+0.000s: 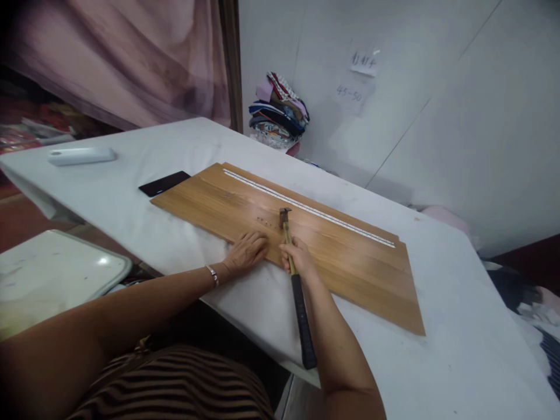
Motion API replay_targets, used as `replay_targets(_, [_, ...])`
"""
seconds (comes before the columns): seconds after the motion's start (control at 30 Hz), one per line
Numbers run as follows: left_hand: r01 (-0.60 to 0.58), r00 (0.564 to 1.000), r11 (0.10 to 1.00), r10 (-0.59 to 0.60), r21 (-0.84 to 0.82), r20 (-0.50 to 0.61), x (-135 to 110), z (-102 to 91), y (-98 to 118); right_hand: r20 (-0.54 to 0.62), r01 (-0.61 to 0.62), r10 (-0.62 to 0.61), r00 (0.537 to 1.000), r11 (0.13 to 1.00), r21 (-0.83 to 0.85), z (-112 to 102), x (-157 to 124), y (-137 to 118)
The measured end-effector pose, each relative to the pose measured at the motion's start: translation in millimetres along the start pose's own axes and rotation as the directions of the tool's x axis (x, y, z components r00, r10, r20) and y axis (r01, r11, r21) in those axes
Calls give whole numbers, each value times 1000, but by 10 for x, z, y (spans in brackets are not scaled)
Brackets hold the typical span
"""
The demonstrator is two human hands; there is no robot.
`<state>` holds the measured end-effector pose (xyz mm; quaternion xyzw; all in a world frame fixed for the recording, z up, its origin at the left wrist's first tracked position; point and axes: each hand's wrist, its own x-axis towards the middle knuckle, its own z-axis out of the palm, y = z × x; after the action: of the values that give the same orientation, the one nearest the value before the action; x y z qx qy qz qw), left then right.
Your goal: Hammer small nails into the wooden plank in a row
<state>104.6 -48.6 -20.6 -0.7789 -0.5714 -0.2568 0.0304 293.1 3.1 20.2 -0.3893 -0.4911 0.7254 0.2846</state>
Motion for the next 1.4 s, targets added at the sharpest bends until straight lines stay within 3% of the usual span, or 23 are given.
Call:
replay_targets(0.7, [-1,1000,998,0,64,21,5,-13,9,14,-7,7,1000,1000,-10,13,-6,-5])
replay_targets(1.4, [6,1000,1000,-7,18,9,-4,-60,69,12,-25,25,1000,1000,1,13,-20,27])
